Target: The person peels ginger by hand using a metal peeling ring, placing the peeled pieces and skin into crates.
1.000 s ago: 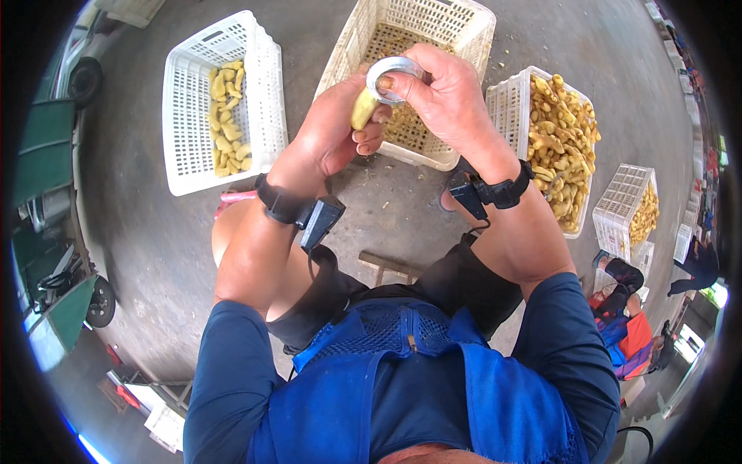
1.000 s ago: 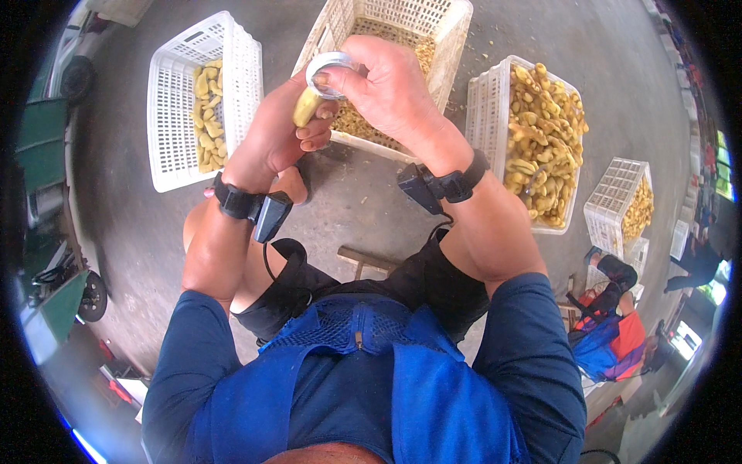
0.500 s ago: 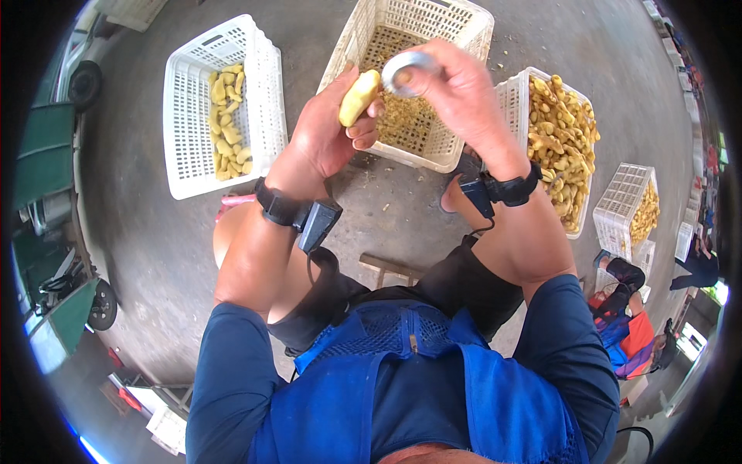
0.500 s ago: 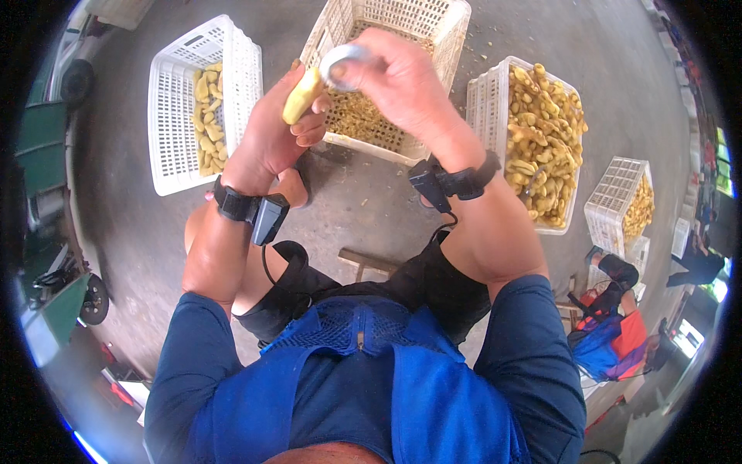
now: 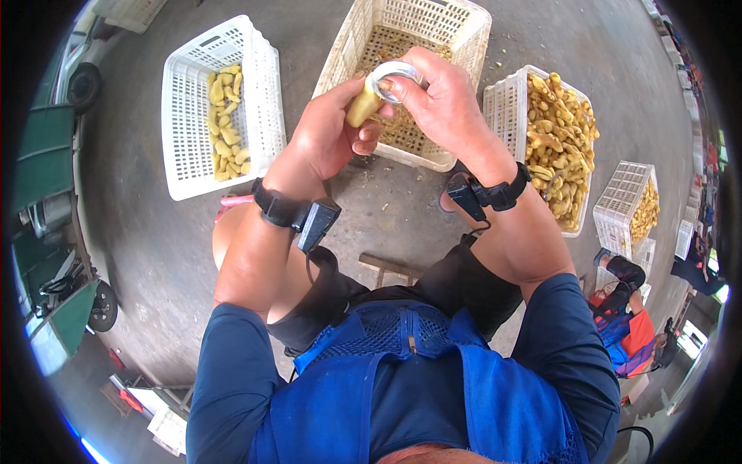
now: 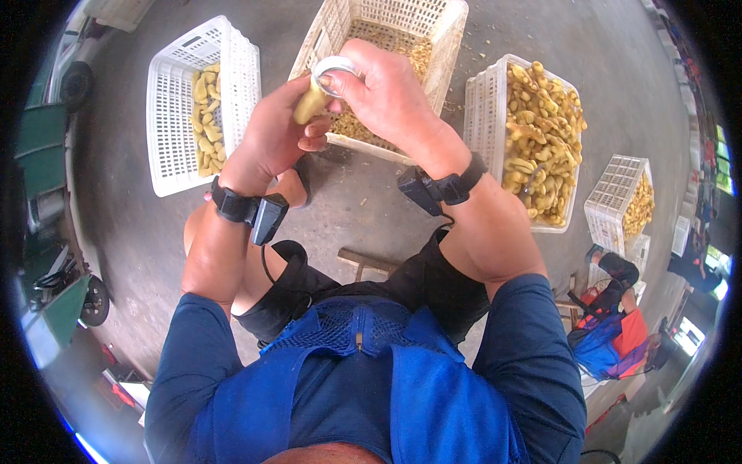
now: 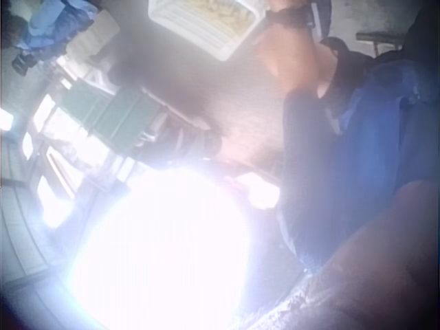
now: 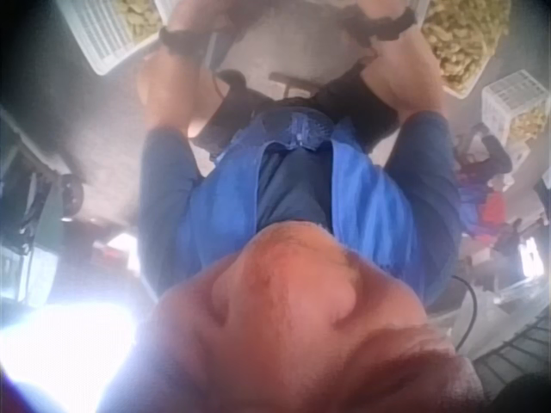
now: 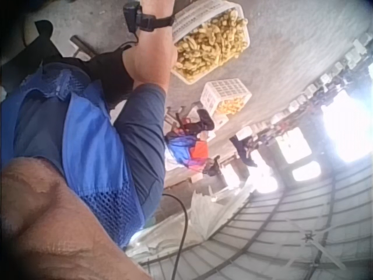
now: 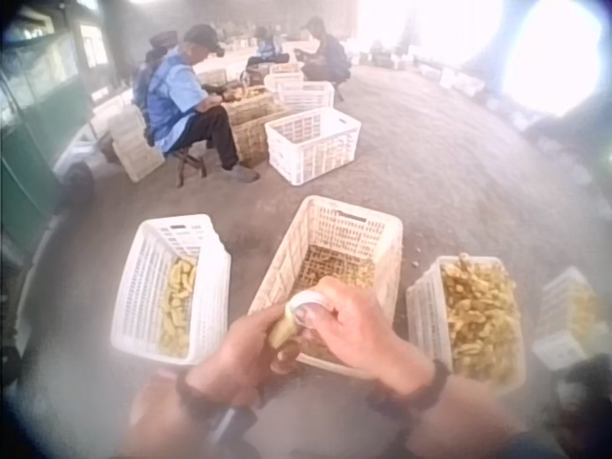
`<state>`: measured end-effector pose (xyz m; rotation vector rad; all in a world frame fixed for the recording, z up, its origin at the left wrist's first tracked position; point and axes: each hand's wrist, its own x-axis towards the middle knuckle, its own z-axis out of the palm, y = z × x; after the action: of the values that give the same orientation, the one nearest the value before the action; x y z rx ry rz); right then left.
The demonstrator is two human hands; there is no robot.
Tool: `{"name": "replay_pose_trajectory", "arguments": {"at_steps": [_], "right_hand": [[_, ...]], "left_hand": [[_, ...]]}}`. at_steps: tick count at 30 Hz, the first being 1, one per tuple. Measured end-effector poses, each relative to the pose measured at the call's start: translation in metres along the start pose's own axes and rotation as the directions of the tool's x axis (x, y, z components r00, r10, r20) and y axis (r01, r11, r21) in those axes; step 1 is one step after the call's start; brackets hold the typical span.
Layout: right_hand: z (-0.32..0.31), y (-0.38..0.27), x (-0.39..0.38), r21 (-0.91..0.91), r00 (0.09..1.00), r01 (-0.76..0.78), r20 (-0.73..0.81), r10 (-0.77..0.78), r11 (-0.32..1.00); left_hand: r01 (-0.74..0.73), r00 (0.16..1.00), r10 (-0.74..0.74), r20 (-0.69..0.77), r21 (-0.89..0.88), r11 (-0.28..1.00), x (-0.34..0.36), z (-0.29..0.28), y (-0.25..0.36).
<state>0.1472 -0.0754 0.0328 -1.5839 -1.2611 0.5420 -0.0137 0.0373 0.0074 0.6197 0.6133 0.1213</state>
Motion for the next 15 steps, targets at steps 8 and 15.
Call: {"name": "replay_pose_trajectory", "arguments": {"at_steps": [8, 15], "right_hand": [[0.0, 0.019, 0.001, -0.011, 0.998, -0.027, -0.051, 0.026, 1.0], [-0.007, 0.016, 0.005, 0.126, 0.998, -0.042, -0.05, 0.049, 0.991]], "left_hand": [[-0.019, 0.999, 0.013, 0.051, 0.11, 0.994, -0.003, 0.001, 0.002], [-0.192, 0.973, 0.152, 0.172, 0.243, 0.951, -0.012, 0.008, 0.009]]}}
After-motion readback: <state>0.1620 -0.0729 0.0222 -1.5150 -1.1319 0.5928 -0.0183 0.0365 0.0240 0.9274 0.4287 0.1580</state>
